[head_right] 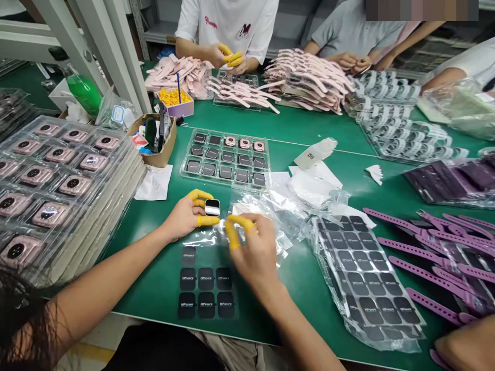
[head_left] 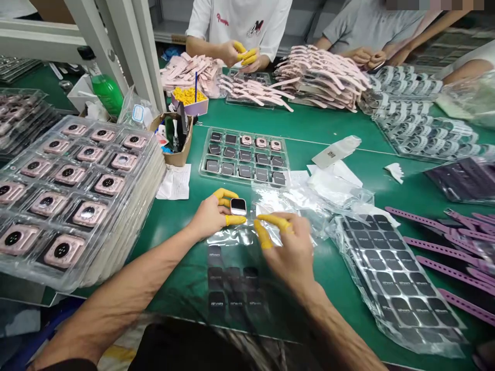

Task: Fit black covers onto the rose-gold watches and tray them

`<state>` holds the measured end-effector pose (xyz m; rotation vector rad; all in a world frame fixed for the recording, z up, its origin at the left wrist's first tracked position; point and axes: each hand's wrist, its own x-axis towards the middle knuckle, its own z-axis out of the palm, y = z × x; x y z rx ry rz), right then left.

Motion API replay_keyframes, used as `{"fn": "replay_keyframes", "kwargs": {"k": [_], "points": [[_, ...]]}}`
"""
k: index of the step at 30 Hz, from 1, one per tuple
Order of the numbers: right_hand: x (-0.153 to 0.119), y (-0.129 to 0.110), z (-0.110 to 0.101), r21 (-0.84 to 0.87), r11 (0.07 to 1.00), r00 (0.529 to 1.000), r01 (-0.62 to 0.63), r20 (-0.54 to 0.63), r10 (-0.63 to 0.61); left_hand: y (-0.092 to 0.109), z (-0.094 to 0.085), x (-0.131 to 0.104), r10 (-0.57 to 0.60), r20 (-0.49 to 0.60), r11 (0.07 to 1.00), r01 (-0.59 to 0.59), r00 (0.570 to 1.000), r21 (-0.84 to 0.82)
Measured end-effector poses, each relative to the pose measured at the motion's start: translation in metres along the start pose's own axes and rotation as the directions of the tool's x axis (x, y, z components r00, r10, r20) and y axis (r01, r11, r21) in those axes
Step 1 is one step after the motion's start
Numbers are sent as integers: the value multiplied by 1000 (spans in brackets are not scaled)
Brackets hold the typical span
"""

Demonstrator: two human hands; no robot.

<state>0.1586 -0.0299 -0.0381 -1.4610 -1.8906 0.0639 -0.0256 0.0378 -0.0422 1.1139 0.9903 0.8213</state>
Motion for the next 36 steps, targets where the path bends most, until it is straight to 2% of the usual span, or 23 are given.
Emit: {"fn": "replay_keyframes", "kwargs": {"k": [2,4,5,8,14,19,23,26,29,31,33,34,36], "points": [[-18,-17,9,211,976,980,57,173,-94,2,0,0,-9,-3,998,8,1000,-66],[-29,-26,23,261,965,955,28,279,-103,3,-1,-1,-35,7,992,35,999,-117],[-32,-27,29,235,972,955,8,287,-77,4,-1,-2,-55,19,989,57,998,-133],[-29,-22,41,152,988,965,-7,260,-33,3,-3,-5,-99,65,984,108,993,-144],[-13,-15,44,150,973,954,178,216,-208,-2,-8,-3,-101,132,983,120,986,-142],[-10,-16,42,161,956,939,244,206,-275,1,-8,-2,-104,111,982,120,988,-149],[-8,-18,40,236,927,938,291,123,-325,8,-8,-3,-118,80,980,129,990,-153],[-12,-23,31,249,881,898,403,81,-434,11,-6,-3,-132,68,973,142,989,-181],[-15,-30,8,299,845,868,443,93,-488,11,-5,-3,-159,26,972,161,987,-169],[-10,-31,-13,456,836,896,305,158,-414,8,-3,-4,-140,9,981,140,990,-134],[2,-26,-30,629,778,928,-3,291,-232,5,0,-5,-80,20,996,81,997,-41],[9,-21,-34,670,722,924,-174,365,-116,3,1,-7,-46,37,999,45,998,24],[23,-7,-34,654,611,871,-445,474,127,1,4,-9,10,73,988,-21,997,154]]}}
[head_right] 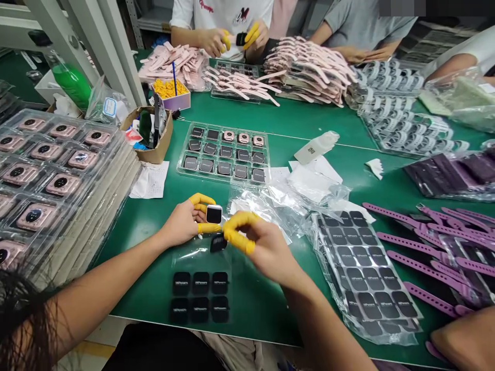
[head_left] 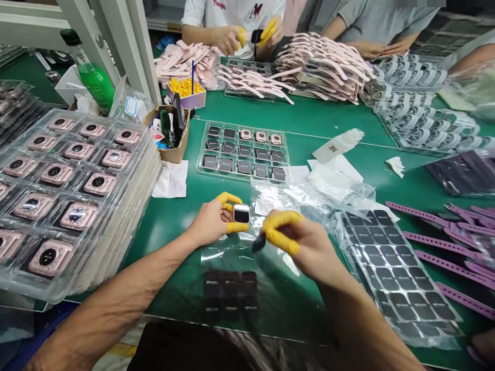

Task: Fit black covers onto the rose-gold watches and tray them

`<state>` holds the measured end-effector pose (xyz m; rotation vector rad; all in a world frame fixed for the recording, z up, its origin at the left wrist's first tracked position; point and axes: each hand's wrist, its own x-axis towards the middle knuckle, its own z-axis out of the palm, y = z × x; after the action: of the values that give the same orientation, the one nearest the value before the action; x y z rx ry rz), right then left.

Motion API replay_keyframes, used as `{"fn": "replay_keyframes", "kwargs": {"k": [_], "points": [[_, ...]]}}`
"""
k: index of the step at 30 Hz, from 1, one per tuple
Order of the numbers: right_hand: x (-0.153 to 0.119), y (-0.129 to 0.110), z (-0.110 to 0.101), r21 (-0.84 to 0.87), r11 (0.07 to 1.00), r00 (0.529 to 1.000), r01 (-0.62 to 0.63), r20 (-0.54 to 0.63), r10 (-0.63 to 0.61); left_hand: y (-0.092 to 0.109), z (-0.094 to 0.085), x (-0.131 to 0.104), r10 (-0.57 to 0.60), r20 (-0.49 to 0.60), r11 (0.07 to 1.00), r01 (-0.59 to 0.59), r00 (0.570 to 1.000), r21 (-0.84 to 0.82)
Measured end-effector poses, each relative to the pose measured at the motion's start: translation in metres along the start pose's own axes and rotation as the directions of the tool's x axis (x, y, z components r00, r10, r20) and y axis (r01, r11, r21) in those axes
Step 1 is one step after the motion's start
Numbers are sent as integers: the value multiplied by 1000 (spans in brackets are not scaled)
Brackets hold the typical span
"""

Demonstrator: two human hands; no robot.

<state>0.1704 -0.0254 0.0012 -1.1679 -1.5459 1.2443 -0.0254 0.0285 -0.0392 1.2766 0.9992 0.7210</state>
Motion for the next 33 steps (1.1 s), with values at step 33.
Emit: {"fn": "replay_keyframes", "kwargs": {"k": [33], "points": [[21,50,8,348,876,893,-335,-180,413,3,9,-1,-18,42,936,2,999,353]]}}
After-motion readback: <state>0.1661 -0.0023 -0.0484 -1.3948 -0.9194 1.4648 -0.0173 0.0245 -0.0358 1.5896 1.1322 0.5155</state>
